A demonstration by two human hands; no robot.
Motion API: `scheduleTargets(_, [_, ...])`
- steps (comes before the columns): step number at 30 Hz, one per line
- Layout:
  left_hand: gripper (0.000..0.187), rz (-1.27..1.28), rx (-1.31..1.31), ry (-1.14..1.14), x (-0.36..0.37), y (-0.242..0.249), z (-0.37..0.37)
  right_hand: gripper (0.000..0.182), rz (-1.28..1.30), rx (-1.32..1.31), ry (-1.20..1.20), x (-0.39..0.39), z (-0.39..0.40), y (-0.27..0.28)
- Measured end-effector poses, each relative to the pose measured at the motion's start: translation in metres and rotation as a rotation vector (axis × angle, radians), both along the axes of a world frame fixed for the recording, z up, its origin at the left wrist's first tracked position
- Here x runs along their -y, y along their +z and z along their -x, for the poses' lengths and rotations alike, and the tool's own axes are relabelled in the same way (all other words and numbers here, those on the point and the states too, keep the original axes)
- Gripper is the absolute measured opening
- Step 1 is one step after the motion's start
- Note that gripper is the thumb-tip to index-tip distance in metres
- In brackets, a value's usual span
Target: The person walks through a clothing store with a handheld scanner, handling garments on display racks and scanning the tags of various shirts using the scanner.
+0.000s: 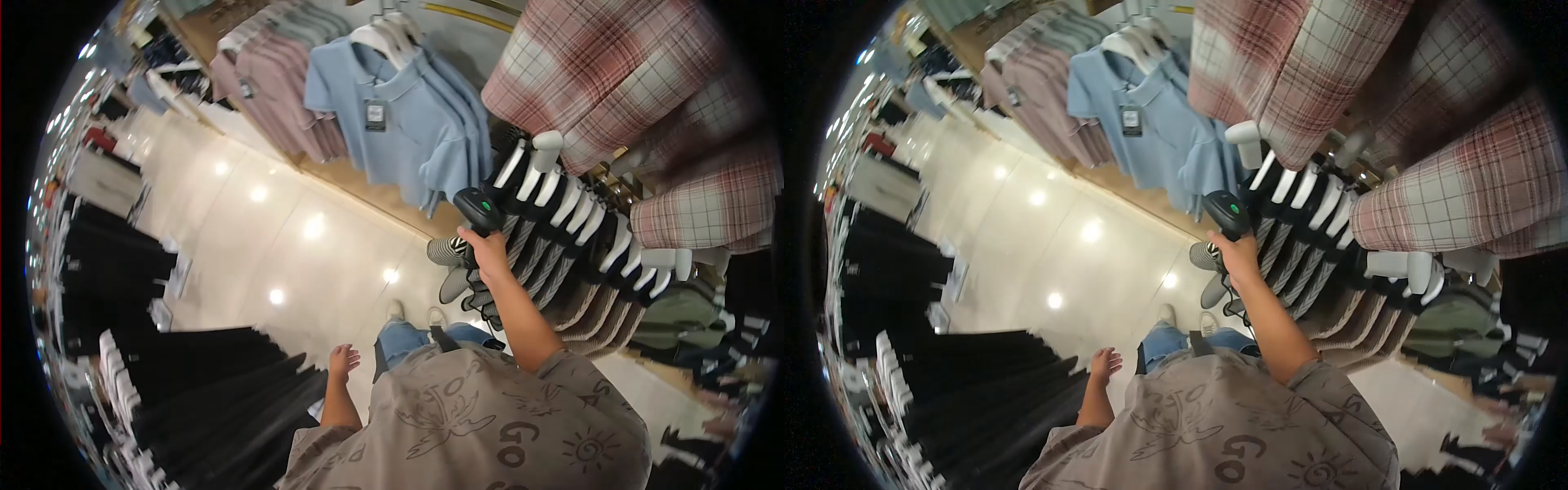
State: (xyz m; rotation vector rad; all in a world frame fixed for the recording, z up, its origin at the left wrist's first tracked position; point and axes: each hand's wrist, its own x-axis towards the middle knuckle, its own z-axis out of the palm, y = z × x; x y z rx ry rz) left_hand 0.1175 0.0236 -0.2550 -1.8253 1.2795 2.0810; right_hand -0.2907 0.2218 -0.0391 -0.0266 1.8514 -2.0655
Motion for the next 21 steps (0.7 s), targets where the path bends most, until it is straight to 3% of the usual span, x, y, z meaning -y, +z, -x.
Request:
scheduleTargets(5, [0.030,-0.052,0.074,-0.302,0.064,-0.005,0.058,0.042,-0.101,-0.111,-0.132,0.018,0.003,0.001])
scheduleTargets(9, [0.032,-0.039,0.099,-0.439,0.123,-0.017,0.098,0.042,-0.255,-0.180,-0.266,0.022,0.010,-0.030])
scheduleTargets(16, [0.033,-0.007,0.068,-0.637,0.186,-0.010,0.161,0.039,-0.619,-0.330,-0.359,0.027,-0.004,0.000])
scheduleTargets(21, [0.034,-0.028,0.017,-0.744,0.198,-0.018,0.194,0.040,-0.698,-0.278,-0.381,0.027,-0.014,0.013])
